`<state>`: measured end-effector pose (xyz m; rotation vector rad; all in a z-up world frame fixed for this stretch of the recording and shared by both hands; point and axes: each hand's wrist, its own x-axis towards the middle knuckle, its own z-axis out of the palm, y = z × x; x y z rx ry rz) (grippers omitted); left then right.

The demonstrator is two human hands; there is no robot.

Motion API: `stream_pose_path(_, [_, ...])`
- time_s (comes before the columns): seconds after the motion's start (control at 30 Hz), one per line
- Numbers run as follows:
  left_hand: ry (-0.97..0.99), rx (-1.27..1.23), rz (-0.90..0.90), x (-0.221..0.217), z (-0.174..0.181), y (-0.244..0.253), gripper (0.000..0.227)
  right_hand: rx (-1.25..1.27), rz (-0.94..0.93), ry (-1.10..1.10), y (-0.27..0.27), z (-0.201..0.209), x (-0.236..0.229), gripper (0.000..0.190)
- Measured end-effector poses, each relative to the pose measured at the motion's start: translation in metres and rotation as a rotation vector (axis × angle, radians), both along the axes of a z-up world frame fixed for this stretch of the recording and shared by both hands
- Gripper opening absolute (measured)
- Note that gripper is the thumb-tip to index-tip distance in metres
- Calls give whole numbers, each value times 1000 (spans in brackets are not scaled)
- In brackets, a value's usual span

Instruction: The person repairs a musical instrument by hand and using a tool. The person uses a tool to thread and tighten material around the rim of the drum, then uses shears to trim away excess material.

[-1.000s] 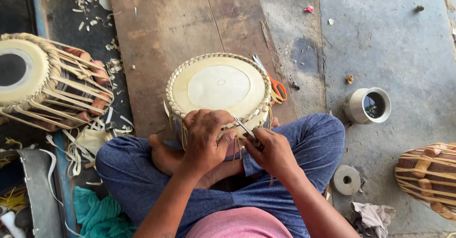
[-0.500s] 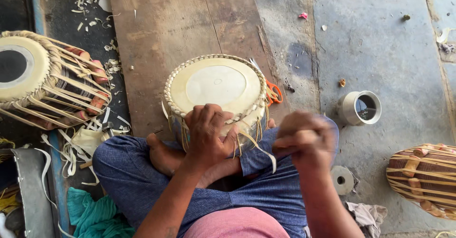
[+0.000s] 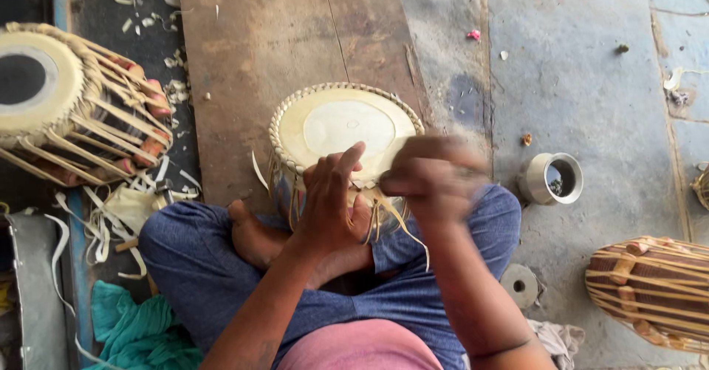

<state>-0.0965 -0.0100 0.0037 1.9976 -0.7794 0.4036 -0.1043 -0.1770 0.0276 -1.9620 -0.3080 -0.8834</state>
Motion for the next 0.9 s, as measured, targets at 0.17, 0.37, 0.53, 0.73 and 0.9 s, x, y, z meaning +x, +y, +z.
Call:
stream_pose_path(0.17, [40,-70,-31,5,9,4,84,617,276,618,-11,-20,26,27])
stream_pose_path(0.37, [21,-93,-17,0,-4,6,81,-269,-259,467,-96,-41,66,44])
stream_pose_path(0.53, [127,-138,22,23,-30,-4,65,458,-48,1104,-119,-79,63,35])
stream_pose_path(0.73, [576,-187,354,89,-51,31,74,464,-213,962,-104,-100,18,30])
stream_pose_path(0.9, [449,-541,185,62,-70,54,66,577,-215,701,-68,-86,-37,32])
